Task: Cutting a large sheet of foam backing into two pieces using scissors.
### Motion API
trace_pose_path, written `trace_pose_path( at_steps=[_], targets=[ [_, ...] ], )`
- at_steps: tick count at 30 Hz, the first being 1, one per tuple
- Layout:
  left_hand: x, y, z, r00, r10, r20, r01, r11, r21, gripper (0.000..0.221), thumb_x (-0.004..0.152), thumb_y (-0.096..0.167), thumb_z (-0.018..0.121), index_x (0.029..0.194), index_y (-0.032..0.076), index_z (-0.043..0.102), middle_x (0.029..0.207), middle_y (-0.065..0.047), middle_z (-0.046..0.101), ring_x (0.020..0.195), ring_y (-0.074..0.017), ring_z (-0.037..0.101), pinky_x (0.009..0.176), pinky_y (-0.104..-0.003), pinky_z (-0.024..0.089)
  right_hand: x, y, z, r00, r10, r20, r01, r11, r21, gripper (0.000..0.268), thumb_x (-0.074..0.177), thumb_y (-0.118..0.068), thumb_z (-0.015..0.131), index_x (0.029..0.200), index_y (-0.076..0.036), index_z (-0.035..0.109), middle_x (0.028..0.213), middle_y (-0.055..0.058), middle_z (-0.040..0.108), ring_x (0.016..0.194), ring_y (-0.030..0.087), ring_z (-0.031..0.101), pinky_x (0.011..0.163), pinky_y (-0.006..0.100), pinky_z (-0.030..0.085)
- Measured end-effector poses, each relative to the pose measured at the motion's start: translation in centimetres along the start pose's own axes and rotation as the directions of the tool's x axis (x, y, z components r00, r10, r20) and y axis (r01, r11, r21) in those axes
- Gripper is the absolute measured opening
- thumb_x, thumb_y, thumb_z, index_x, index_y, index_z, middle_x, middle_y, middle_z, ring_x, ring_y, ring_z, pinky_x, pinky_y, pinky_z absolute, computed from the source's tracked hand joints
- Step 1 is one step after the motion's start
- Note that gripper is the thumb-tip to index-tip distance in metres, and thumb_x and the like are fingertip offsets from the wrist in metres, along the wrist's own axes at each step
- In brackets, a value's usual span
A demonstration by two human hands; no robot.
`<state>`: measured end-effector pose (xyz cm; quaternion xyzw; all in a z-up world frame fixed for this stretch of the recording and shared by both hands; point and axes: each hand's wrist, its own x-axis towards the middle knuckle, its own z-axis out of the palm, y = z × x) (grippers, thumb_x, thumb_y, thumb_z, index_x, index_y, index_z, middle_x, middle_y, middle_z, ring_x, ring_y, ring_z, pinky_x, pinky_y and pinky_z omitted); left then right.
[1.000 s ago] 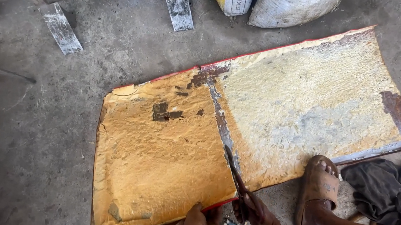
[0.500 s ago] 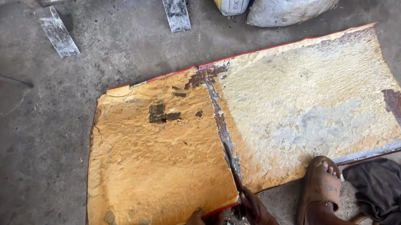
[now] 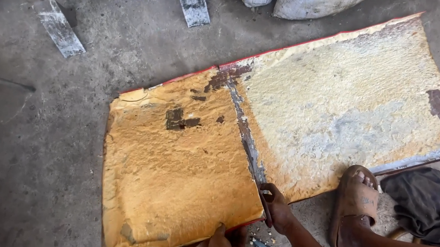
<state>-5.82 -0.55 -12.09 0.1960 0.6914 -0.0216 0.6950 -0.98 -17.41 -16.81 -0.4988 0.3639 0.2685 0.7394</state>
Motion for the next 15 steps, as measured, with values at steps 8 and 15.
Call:
trace_pose_path(
  at_steps=[8,15],
  targets=[
    [4.7,-1.8,-0.4,1.0,-0.029,-0.01,0.028,0.999,-0.025,0.028,0.106,0.012,0.055,0.122,-0.008,0.064,0.089,-0.024,0.069,0.069,-0.0338,0.063,0.056,-0.039,0.051,1.9,3.0,-0.1,0.993,-0.098,-0.071,0.102,0.994,0.048,0.043,0.093,0.014,0.058,0.135,0.003,0.055,0.106,0.034,0.072,0.051,0.018,0.044,0.038,0.03,0.028],
    [21.2,-8.5,-9.0,0.705,-0.349,0.618,0.455,0.891,-0.015,0.04,0.104,0.049,0.047,0.13,0.023,0.064,0.121,0.001,0.064,0.112,-0.0243,0.057,0.099,-0.053,0.045,2.6,3.5,-0.1,0.99,-0.068,-0.121,0.076,0.995,0.063,0.04,0.095,0.005,0.064,0.134,-0.001,0.057,0.104,0.03,0.072,0.049,0.018,0.041,0.037,0.031,0.027]
  ],
)
